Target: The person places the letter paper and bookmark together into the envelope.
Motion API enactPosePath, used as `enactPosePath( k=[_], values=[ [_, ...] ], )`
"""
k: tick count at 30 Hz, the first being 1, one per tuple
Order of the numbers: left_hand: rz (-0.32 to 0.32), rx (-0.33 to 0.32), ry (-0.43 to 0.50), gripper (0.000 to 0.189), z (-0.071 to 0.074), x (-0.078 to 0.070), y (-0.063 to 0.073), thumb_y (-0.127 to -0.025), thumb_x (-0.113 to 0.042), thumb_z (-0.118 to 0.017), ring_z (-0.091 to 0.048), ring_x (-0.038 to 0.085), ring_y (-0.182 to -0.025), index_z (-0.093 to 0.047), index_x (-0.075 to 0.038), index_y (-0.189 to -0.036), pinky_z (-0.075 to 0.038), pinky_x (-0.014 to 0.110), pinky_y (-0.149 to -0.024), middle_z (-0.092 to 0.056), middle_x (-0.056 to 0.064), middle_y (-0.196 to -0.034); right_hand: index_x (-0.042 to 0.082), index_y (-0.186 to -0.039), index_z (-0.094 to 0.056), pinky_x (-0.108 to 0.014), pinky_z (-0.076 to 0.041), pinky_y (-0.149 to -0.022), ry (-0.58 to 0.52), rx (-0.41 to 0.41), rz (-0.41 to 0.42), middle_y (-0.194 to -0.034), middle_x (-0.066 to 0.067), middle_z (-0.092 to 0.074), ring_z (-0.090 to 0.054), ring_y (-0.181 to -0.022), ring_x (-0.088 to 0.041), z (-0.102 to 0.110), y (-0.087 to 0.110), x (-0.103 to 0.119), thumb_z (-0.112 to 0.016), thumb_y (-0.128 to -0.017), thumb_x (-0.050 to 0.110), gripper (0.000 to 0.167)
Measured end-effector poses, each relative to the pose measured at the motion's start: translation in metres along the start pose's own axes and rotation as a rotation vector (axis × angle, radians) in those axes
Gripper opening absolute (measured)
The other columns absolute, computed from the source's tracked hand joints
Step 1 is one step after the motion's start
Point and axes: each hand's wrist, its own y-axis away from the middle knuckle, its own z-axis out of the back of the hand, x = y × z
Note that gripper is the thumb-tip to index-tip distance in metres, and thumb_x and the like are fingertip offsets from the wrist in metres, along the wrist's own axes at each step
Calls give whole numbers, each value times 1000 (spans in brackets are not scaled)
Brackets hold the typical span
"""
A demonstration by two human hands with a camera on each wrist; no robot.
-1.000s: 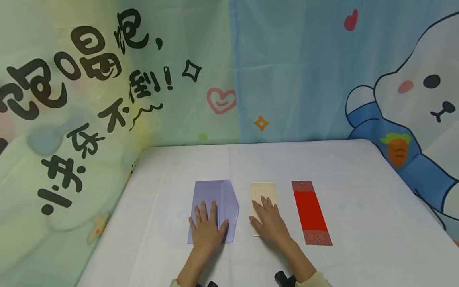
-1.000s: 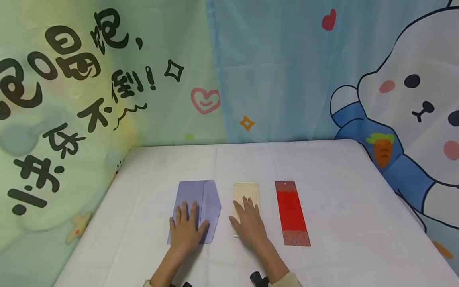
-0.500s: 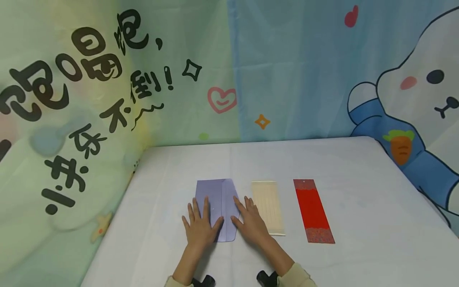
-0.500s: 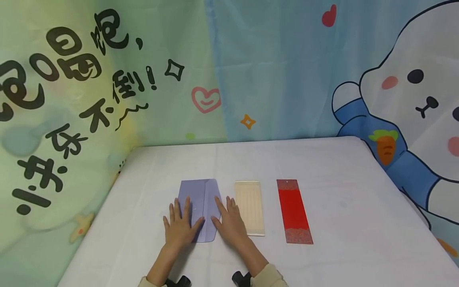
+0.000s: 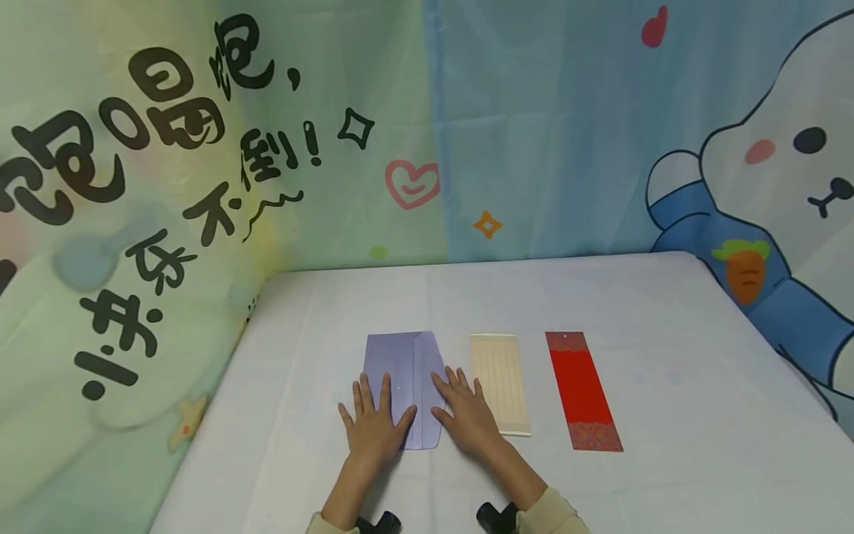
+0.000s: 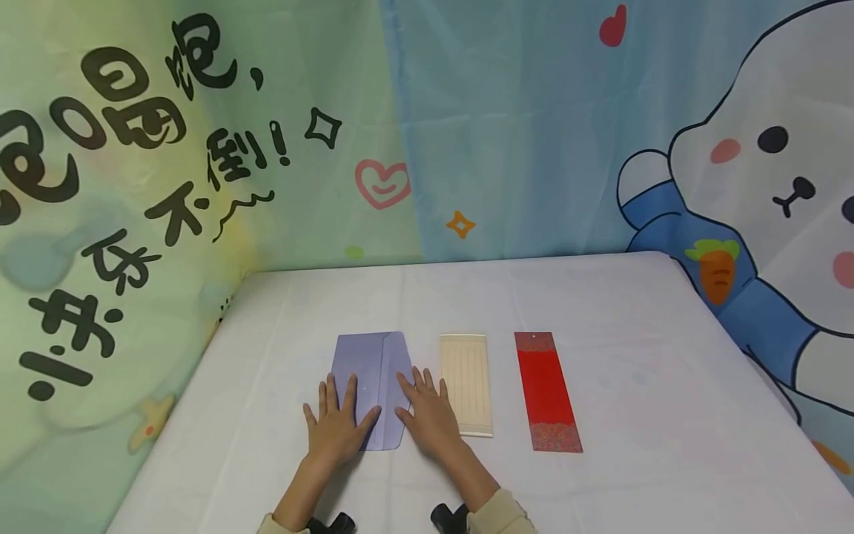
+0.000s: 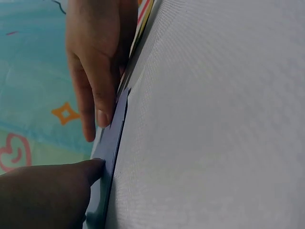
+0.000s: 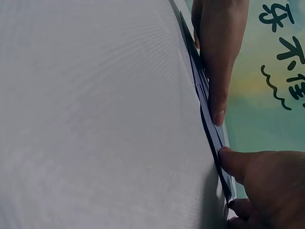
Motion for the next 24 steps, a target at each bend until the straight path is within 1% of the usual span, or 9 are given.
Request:
enactPosePath(
  k=[6, 9, 13, 16, 19, 22, 24],
  values=[
    [-4, 1, 2, 75, -1, 0, 0, -86, -56, -48, -10, 44, -135, -34, -9, -143, -7, 67, -98, -14, 29, -147, 1, -133, -48, -59, -14, -103, -17, -4, 1, -140, -24, -37, -28, -131, -40, 1, 0, -1, -64, -84, 19, 55],
    [-2, 8, 3, 75, -1, -1, 0, -86, -55, -48, -9, 44, -135, -33, -8, -143, -6, 67, -98, -14, 30, -147, -2, -131, -49, -58, -15, -103, -29, -17, 15, -140, -23, -36, -28, -131, -39, 1, 0, -1, -66, -82, 17, 55],
    [-2, 12, 10, 76, 0, 0, 0, -86, -55, -48, -9, 44, -135, -33, -8, -143, -6, 67, -98, -13, 32, -146, -6, -129, -49, -55, -19, -103, -83, -41, 45, -141, -23, -34, -27, -131, -38, 0, -2, -1, -68, -80, 12, 56],
    [-13, 8, 36, 75, 0, 0, 0, -86, -53, -50, -10, 46, -134, -34, -6, -142, -8, 67, -98, -13, 34, -145, -8, -128, -49, -51, -25, -102, -160, -57, 54, -142, -22, -34, -32, -129, -37, 0, -2, 0, -69, -78, 8, 56],
    [-18, 12, 42, 75, 1, 0, 0, -86, -52, -51, -12, 46, -134, -35, -6, -142, -10, 66, -98, -13, 35, -144, -8, -127, -49, -44, -31, -100, -255, -73, 40, -143, -20, -33, -37, -126, -34, 0, -2, 1, -71, -76, 3, 57],
    [-23, 11, 41, 75, 2, -1, 0, -85, -52, -52, -14, 45, -134, -35, -6, -142, -11, 65, -99, -15, 35, -144, -8, -127, -49, -36, -37, -96, -375, -82, 11, -144, -17, -32, -41, -123, -31, -2, -2, 0, -71, -74, -3, 58],
    [-23, 15, 39, 75, 2, -1, 1, -85, -53, -51, -14, 45, -134, -35, -6, -142, -12, 65, -99, -15, 34, -144, -9, -127, -48, -32, -41, -91, -471, -75, -15, -145, -17, -30, -46, -119, -31, -4, -2, 0, -69, -74, -7, 57]
  ],
)
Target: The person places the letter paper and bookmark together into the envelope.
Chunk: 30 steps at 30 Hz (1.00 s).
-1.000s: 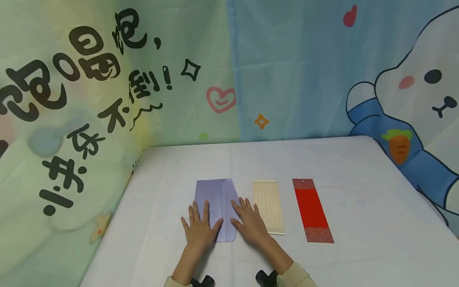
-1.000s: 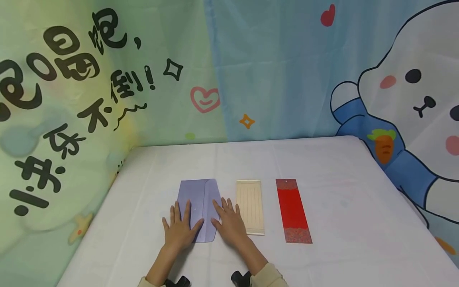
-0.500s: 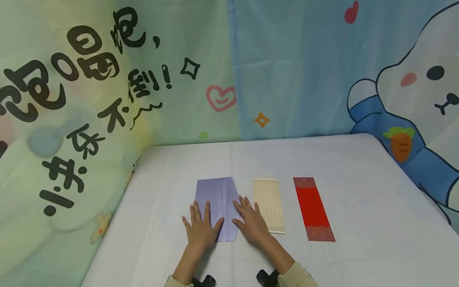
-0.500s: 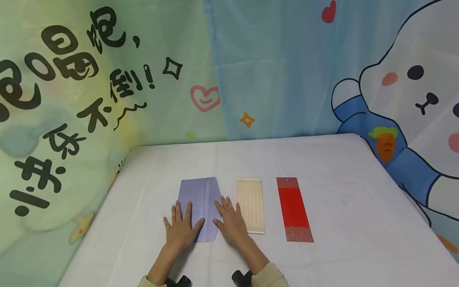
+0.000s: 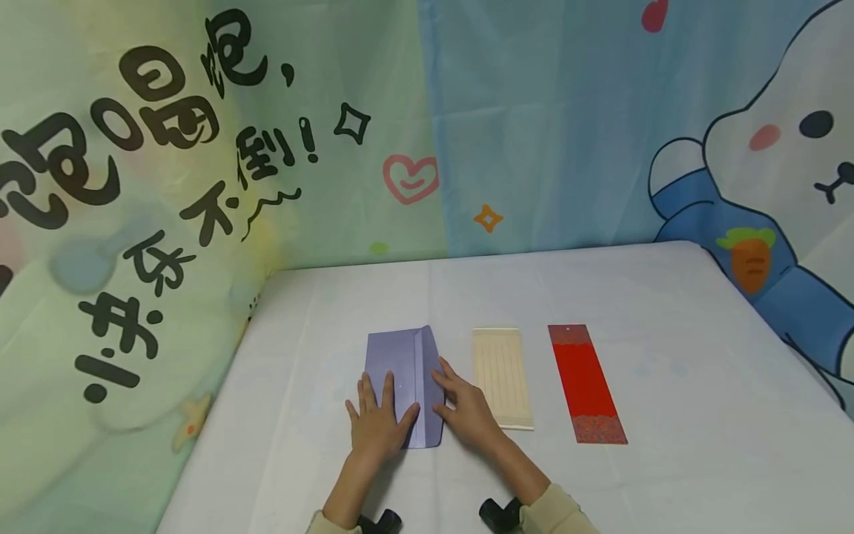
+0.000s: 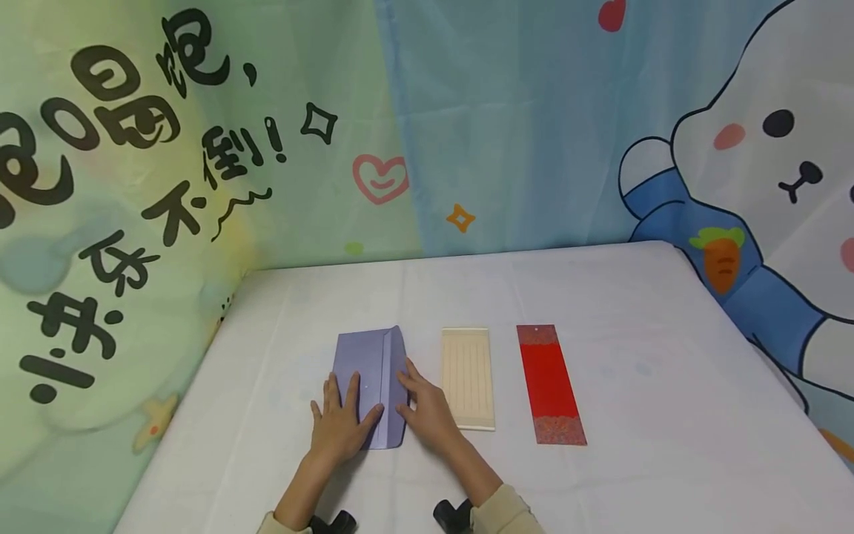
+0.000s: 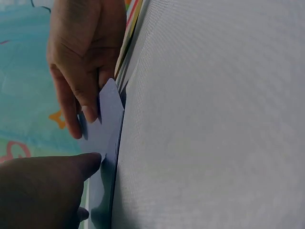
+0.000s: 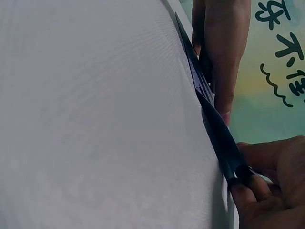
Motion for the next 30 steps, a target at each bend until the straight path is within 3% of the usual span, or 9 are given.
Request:
enactPosePath(
  k=[4, 6, 9, 11, 14, 18, 21, 26, 30],
  values=[
    [-2, 2, -4, 76, 1, -1, 0, -85, -53, -52, -14, 45, -134, -35, -6, -142, -12, 64, -99, -15, 34, -144, -9, -126, -49, -27, -47, -80, -142, -2, -79, -146, -17, -28, -56, -106, -32, -1, -1, -4, -67, -74, -10, 55],
    [-5, 0, -6, 76, 1, -1, 0, -84, -53, -52, -14, 45, -134, -35, -6, -141, -12, 64, -99, -16, 34, -144, -8, -126, -50, -31, -48, -81, -185, -6, -125, -145, -18, -28, -57, -104, -33, -1, -1, -5, -67, -75, -8, 54],
    [-3, 3, -11, 76, 1, -1, 0, -84, -54, -52, -15, 44, -134, -35, -6, -142, -12, 64, -100, -16, 34, -144, -4, -125, -54, -38, -43, -89, -192, -10, -175, -142, -23, -31, -52, -112, -34, 0, -1, -6, -69, -74, -3, 52],
    [0, 4, -7, 76, 1, -1, 0, -85, -54, -51, -15, 44, -134, -35, -7, -142, -12, 63, -100, -16, 34, -144, -5, -125, -53, -41, -41, -90, -255, 18, -190, -139, -29, -32, -46, -117, -37, 0, -2, -6, -68, -75, -4, 52],
    [2, 4, 0, 76, 1, -1, 0, -85, -54, -51, -15, 44, -134, -35, -7, -142, -12, 62, -101, -17, 33, -144, -9, -127, -48, -35, -45, -86, -374, 92, -201, -132, -34, -37, -45, -117, -40, 1, -4, -6, -64, -77, -8, 53],
    [-3, -2, 17, 75, 0, -1, 0, -85, -54, -51, -15, 45, -134, -36, -6, -141, -13, 62, -101, -18, 33, -144, -11, -133, -39, -26, -48, -79, -499, 180, -231, -128, -34, -42, -49, -113, -39, 2, -5, -5, -59, -78, -11, 59],
    [0, -14, 18, 76, 0, -1, -1, -85, -55, -50, -16, 44, -134, -35, -7, -142, -13, 61, -101, -18, 32, -145, -8, -137, -33, -28, -47, -83, -575, 211, -253, -131, -34, -38, -44, -118, -38, 2, -4, -4, -57, -79, -12, 63],
    [-15, -130, 52, 81, 1, -1, -2, -81, -57, -54, -26, 45, -129, -34, -8, -142, -25, 58, -98, -20, 31, -144, -3, -141, -29, -36, -46, -85, -723, 228, -277, -137, -35, -29, -43, -118, -39, 3, -2, -6, -52, -78, -17, 69],
    [-45, -243, 79, 83, 3, -2, -5, -77, -56, -60, -40, 47, -117, -37, -5, -140, -38, 56, -86, -28, 34, -139, -2, -142, -29, -35, -46, -85, -739, 223, -255, -137, -34, -31, -49, -113, -33, 5, -2, -5, -53, -77, -16, 70]
  ],
)
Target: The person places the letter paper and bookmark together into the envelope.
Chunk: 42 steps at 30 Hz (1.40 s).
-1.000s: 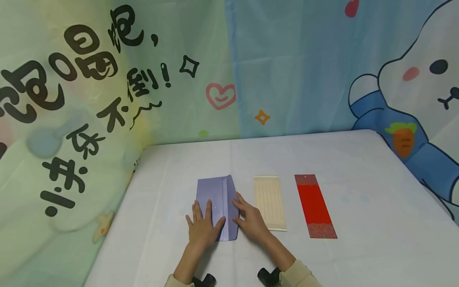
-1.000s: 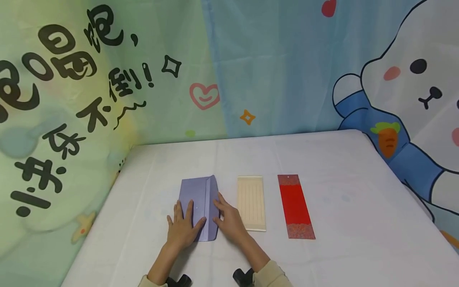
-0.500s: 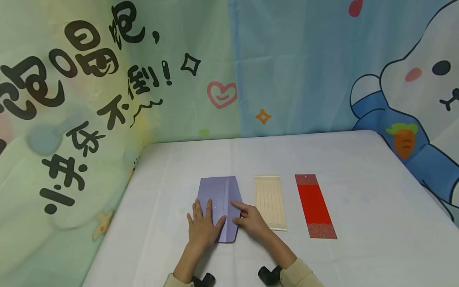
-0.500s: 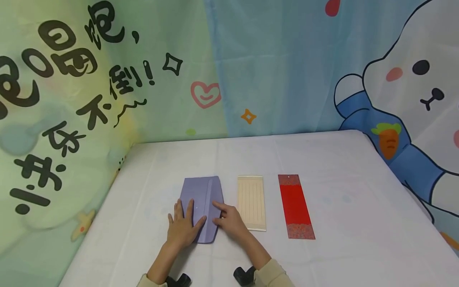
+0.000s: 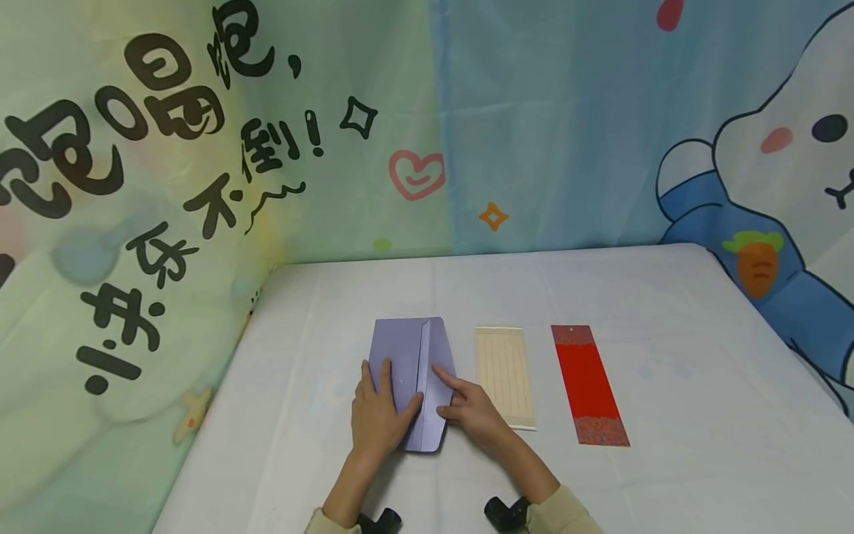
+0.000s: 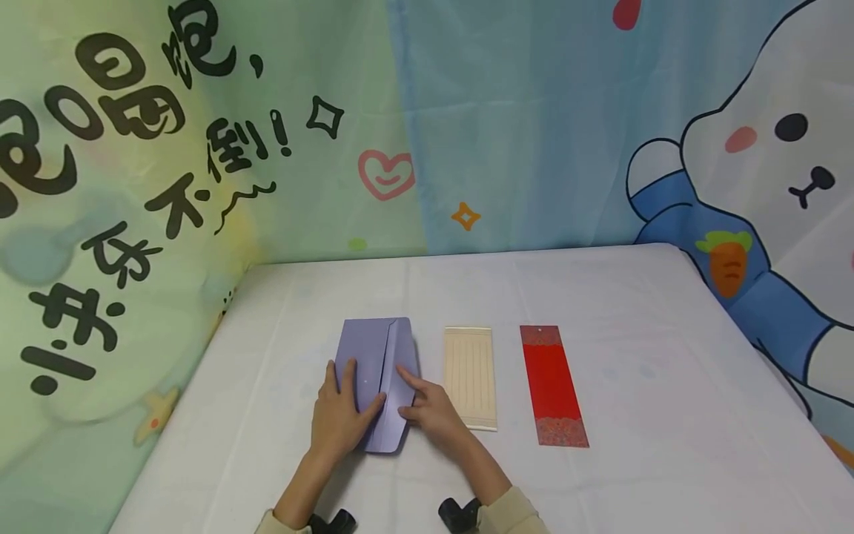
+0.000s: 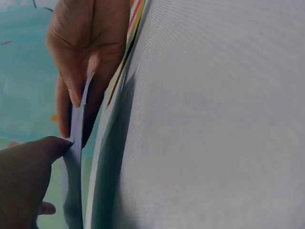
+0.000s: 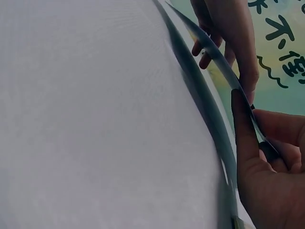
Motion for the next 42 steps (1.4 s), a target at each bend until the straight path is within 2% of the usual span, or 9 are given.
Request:
enactPosePath(
  k=[4, 7, 10, 11, 14, 22, 30, 35, 42],
  values=[
    [-17, -28, -2, 82, 0, -4, -3, -77, -56, -60, -44, 48, -111, -39, -5, -139, -39, 56, -85, -31, 34, -137, -1, -141, -32, -27, -49, -76, 28, -15, 18, -98, -24, -62, -60, -91, -17, 4, 2, 7, -57, -76, -13, 70],
    [-45, -44, -23, 80, 1, -8, -5, -79, -55, -58, -44, 46, -110, -40, -5, -138, -37, 54, -87, -32, 33, -137, 2, -140, -37, -19, -44, -59, 73, -42, 31, -59, -1, -45, -49, -59, -3, 8, 4, 13, -61, -75, -10, 70],
    [-102, -77, -71, 78, 2, -14, -6, -79, -55, -57, -44, 44, -109, -41, -5, -138, -37, 53, -87, -32, 31, -138, 4, -141, -36, -18, -43, -60, 128, -31, 70, -78, -11, -59, -48, -62, -3, 11, 4, 16, -64, -78, -5, 70],
    [-128, -98, -84, 77, 2, -16, -6, -79, -54, -57, -44, 44, -108, -42, -5, -137, -38, 53, -86, -33, 30, -138, 5, -142, -34, -18, -45, -65, 137, -21, 81, -96, -16, -61, -53, -72, -7, 12, 4, 16, -65, -79, -4, 70],
    [-199, -153, -127, 75, 3, -22, -6, -78, -53, -58, -46, 44, -106, -45, -6, -135, -39, 52, -82, -36, 26, -138, 8, -144, -29, -21, -45, -82, 173, 1, 105, -146, -19, -28, -46, -110, -18, 15, 4, 17, -65, -80, 0, 74],
    [-245, -199, -156, 74, 3, -29, -10, -75, -53, -58, -45, 46, -106, -46, -14, -137, -40, 51, -78, -37, 18, -141, 12, -147, -21, -31, -47, -82, 89, 64, 108, -152, -15, -11, -38, -120, -28, 20, 4, 15, -62, -82, -3, 79],
    [-150, -99, -150, 83, 5, -33, -18, -75, -63, -55, -39, 45, -115, -34, -21, -144, -37, 51, -81, -23, 20, -147, 14, -146, -28, -18, -35, -92, 260, 77, 137, -152, -1, -17, -14, -134, -19, 21, 9, 14, -68, -79, 5, 79],
    [-125, -62, -143, 84, 7, -32, -19, -75, -65, -55, -45, 42, -105, -34, -21, -144, -40, 48, -78, -24, 21, -147, 11, -145, -28, -17, -35, -91, 298, 104, 173, -151, -3, -19, -18, -131, -18, 20, 12, 16, -68, -78, 2, 78],
    [-178, -129, -137, 75, 7, -32, -20, -78, -53, -58, -47, 45, -95, -40, -18, -141, -40, 50, -76, -30, 23, -144, 10, -146, -25, -16, -28, -97, 339, 59, 233, -151, -11, -20, -25, -130, -27, 20, 7, 12, -69, -74, -2, 85]
  ],
)
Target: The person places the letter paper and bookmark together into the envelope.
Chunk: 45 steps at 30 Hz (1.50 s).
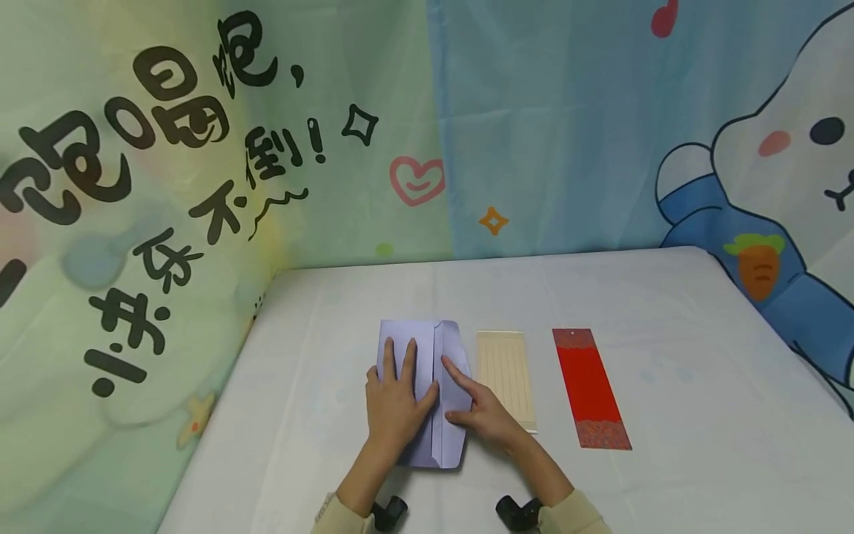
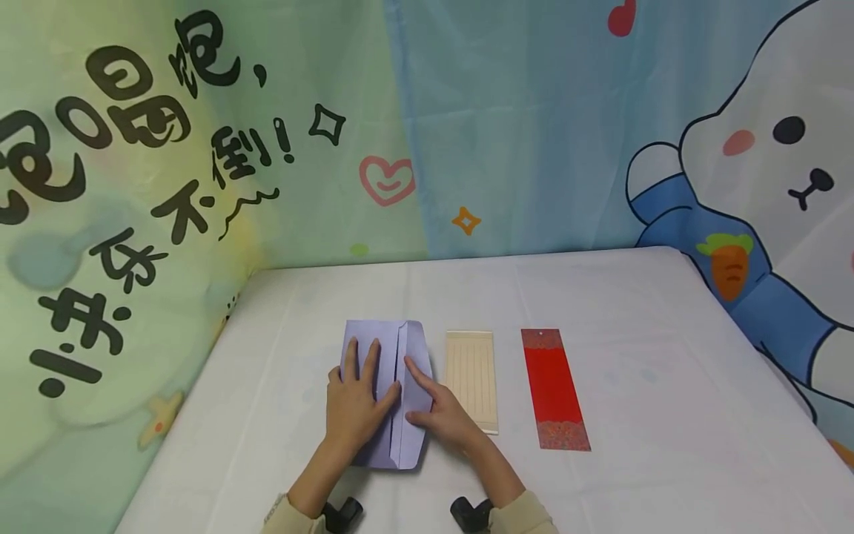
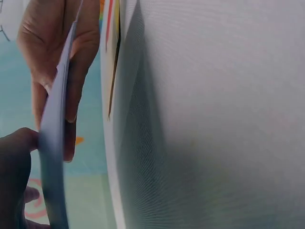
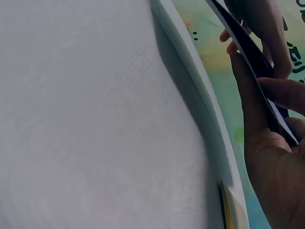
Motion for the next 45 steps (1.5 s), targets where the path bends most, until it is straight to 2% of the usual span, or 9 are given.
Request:
enactPosePath(
  k=[6, 10, 15, 21, 24, 28, 36, 39, 45],
  values=[
    [-13, -25, -6, 72, 2, -4, -2, -78, -52, -58, -47, 45, -94, -42, -19, -140, -41, 49, -75, -32, 21, -144, 16, -148, -18, -21, -39, -89, -64, -22, -26, -151, -14, -18, -35, -121, -31, 3, 0, -4, -70, -71, -6, 96],
    [-9, -58, -20, 73, 1, -7, -2, -75, -52, -59, -47, 45, -95, -44, -18, -139, -41, 49, -73, -34, 20, -143, 15, -148, -19, -21, -38, -91, -68, -21, 12, -151, -13, -16, -29, -125, -29, 4, 0, -5, -71, -71, -5, 96],
    [33, -62, -29, 79, -2, -9, -2, -72, -55, -58, -45, 44, -102, -41, -20, -140, -39, 50, -73, -29, 17, -146, 11, -148, -19, -20, -35, -94, -63, -8, 75, -152, -10, -16, -24, -129, -28, 6, -1, -7, -70, -71, -6, 93],
    [45, -32, -42, 79, -2, -8, -1, -70, -63, -59, -43, 44, -107, -40, -32, -140, -39, 50, -72, -22, 17, -149, 10, -148, -20, -21, -36, -92, -76, 1, 67, -152, -10, -16, -23, -129, -29, 6, -1, -6, -70, -72, -6, 93],
    [26, -35, -45, 76, -2, -7, 0, -70, -66, -58, -44, 44, -107, -41, -37, -138, -39, 50, -71, -23, 18, -148, 11, -148, -20, -22, -37, -91, -86, 1, 48, -152, -10, -15, -24, -128, -29, 5, 1, -6, -70, -72, -6, 93],
    [-27, -78, -27, 69, -4, -4, 1, -72, -60, -60, -45, 46, -102, -47, -35, -135, -40, 50, -70, -27, 18, -147, 12, -148, -19, -25, -40, -90, -115, 9, 44, -152, -11, -15, -26, -127, -30, 4, 1, -7, -69, -72, -8, 93],
    [-142, -149, -22, 62, -10, 2, 0, -74, -51, -60, -46, 48, -97, -55, -27, -131, -36, 51, -79, -41, 8, -141, 13, -148, -15, -32, -49, -78, -160, 28, 19, -150, -18, -17, -46, -112, -25, 2, 2, -8, -68, -74, -7, 94],
    [-154, -166, -16, 61, -11, 3, 0, -73, -50, -61, -48, 47, -96, -56, -26, -129, -34, 51, -82, -44, 8, -140, 14, -149, -15, -33, -49, -78, -164, 32, -9, -150, -19, -16, -47, -111, -25, 1, 2, -7, -68, -74, -6, 94],
    [-160, -228, 35, 62, -14, 1, 0, -66, -43, -67, -47, 48, -96, -61, -22, -125, -33, 52, -79, -47, 10, -137, 11, -148, -16, -33, -46, -83, -116, 12, -27, -149, -21, -17, -40, -116, -35, 1, 2, -6, -68, -71, -10, 95]
  ],
)
